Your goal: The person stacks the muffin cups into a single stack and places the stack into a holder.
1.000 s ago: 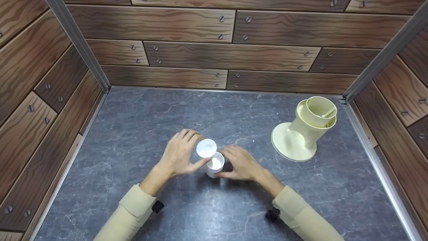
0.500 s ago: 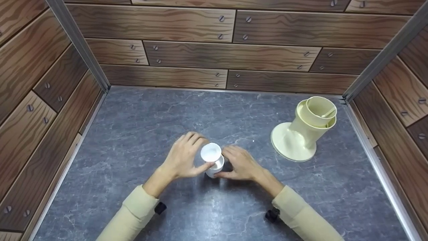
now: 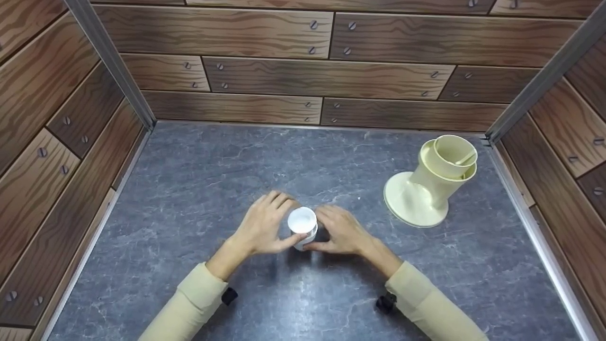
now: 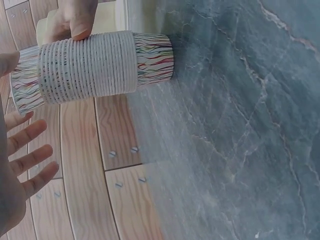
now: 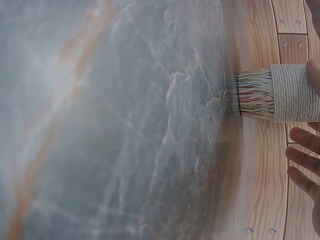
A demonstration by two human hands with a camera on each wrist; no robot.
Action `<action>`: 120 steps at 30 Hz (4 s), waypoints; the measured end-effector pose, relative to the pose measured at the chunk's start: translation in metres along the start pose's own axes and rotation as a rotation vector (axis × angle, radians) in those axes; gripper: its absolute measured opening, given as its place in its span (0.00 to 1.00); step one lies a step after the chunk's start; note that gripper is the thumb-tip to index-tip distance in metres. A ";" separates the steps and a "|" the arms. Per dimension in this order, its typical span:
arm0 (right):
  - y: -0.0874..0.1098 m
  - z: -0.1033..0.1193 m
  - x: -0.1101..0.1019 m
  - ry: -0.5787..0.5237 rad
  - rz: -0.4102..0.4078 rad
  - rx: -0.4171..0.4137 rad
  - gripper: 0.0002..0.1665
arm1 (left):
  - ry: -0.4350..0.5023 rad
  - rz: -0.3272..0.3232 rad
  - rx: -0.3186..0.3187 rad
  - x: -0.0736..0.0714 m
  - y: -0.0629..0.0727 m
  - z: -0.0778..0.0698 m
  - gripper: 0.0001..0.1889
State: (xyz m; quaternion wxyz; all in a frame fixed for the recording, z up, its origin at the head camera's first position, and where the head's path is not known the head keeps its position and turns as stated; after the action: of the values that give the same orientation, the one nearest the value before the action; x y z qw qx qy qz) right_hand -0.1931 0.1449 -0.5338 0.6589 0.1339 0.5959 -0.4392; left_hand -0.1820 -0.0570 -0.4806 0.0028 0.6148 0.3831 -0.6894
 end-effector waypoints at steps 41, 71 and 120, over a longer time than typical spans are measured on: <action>0.002 -0.004 0.013 0.064 0.051 -0.009 0.45 | 0.024 0.064 -0.010 0.020 0.009 0.000 0.31; 0.003 -0.007 0.023 0.078 0.087 0.022 0.49 | 0.031 0.078 -0.041 0.022 0.010 0.000 0.31; 0.049 -0.032 -0.031 0.162 -0.158 0.101 0.52 | -0.006 0.075 0.073 0.026 -0.049 -0.021 0.33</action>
State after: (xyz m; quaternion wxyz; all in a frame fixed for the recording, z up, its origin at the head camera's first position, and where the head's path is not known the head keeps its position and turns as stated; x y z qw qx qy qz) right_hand -0.1751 0.2083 -0.5310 0.5643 0.1548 0.6330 -0.5068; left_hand -0.1934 0.0007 -0.4761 0.0074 0.6265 0.3345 -0.7039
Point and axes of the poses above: each hand's wrist, its own y-axis away from the middle knuckle, its own x-axis out of the palm, z = x × y, the point moved 4 cm from there along -y, towards the middle knuckle, and after that the axes turned 11 degrees about x, right-handed, at the moved point
